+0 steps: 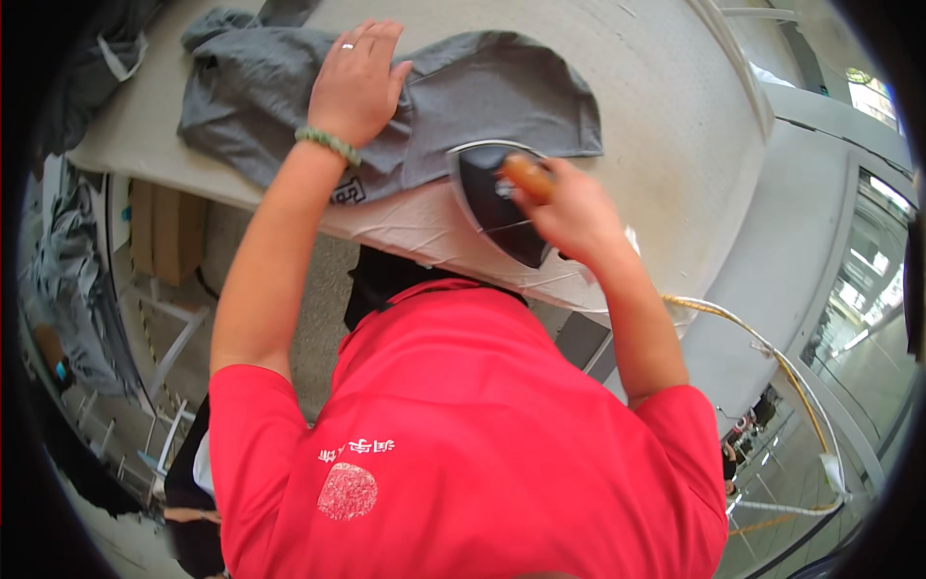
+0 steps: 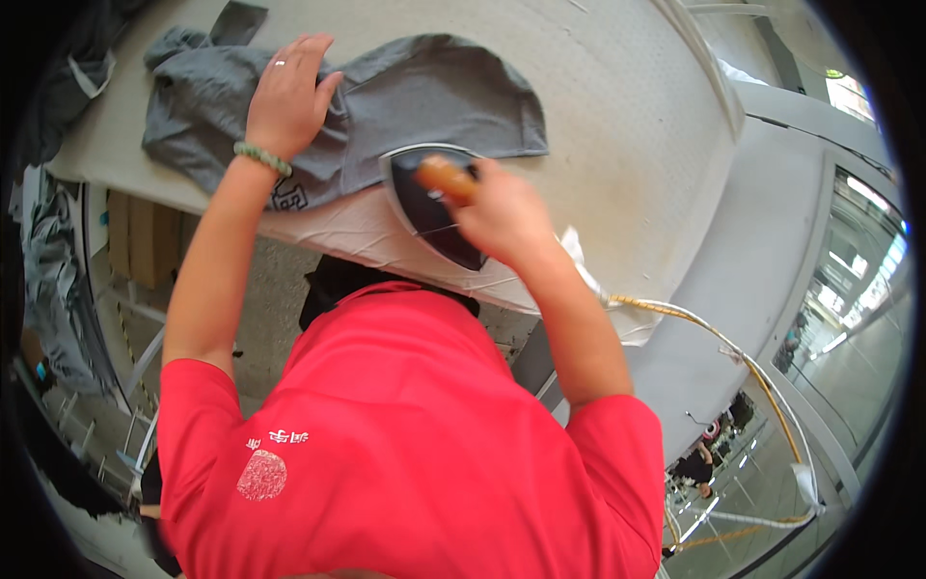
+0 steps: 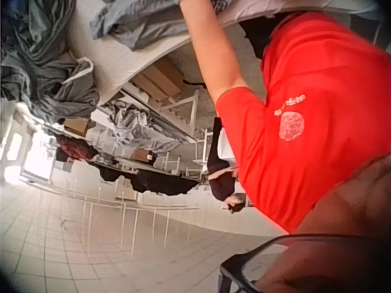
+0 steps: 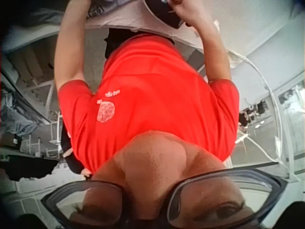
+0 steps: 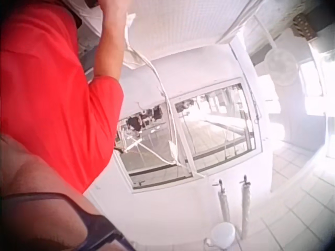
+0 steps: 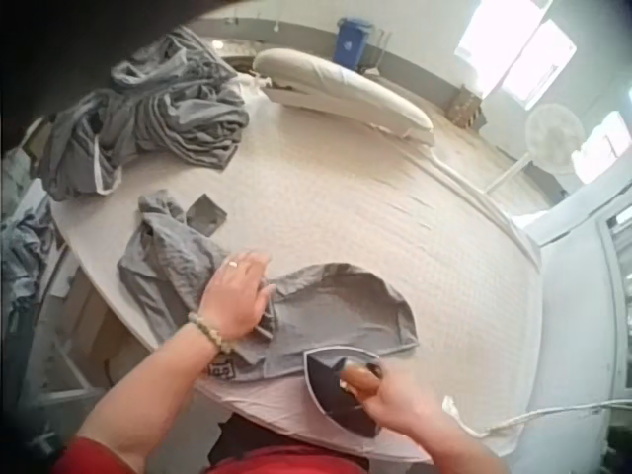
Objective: Ironing and folding a grey t-shirt on a pressing table in a garment factory.
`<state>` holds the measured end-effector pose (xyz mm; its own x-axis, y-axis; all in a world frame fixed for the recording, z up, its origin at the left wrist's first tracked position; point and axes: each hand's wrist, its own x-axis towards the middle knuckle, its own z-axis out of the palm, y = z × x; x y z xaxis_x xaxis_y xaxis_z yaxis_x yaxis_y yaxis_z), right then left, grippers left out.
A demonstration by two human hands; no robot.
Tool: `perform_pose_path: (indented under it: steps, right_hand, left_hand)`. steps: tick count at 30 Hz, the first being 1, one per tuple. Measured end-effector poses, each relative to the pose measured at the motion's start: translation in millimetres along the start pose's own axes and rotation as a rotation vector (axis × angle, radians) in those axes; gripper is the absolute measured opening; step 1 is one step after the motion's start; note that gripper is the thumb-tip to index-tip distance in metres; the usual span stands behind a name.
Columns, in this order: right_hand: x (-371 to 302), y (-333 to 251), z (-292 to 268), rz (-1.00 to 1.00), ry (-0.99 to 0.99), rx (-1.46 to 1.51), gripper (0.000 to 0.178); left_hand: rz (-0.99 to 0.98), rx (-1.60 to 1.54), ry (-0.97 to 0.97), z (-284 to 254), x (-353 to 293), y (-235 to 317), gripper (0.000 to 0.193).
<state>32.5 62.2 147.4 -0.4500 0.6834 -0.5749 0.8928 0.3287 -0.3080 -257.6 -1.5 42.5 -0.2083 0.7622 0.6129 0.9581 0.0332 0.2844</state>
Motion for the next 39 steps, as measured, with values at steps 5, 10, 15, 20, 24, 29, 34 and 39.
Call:
perform_pose_path:
  steps: [5, 10, 15, 20, 24, 29, 34, 39]
  right_hand:
    - [30, 98, -24, 0.288, 0.235, 0.181, 0.042]
    - [103, 48, -72, 0.185, 0.218, -0.033, 0.039]
    - [119, -46, -44, -0.198, 0.087, -0.254, 0.034]
    - [119, -62, -61, -0.26, -0.036, -0.289, 0.035]
    - [122, 17, -86, 0.172, 0.193, -0.23, 0.036]
    - [56, 180, -78, 0.268, 0.42, -0.105, 0.033]
    - [9, 286, -51, 0.467, 0.421, 0.094, 0.032]
    - [-1, 316, -44, 0.555, 0.428, 0.264, 0.032]
  left_hand:
    - [-0.067, -0.12, -0.577, 26, 30, -20, 0.022]
    - [-0.321, -0.389, -0.582, 25, 32, -13, 0.027]
    - [-0.505, -0.437, -0.614, 27, 29, -21, 0.027]
    - [-0.551, -0.435, -0.661, 21, 36, -20, 0.027]
    - [-0.554, -0.385, -0.634, 26, 34, -18, 0.024]
    - [-0.324, -0.264, -0.359, 30, 31, 23, 0.018]
    - [0.202, -0.221, -0.568, 86, -5, 182, 0.032]
    - [0.15, 0.199, -0.679, 155, 19, 258, 0.028]
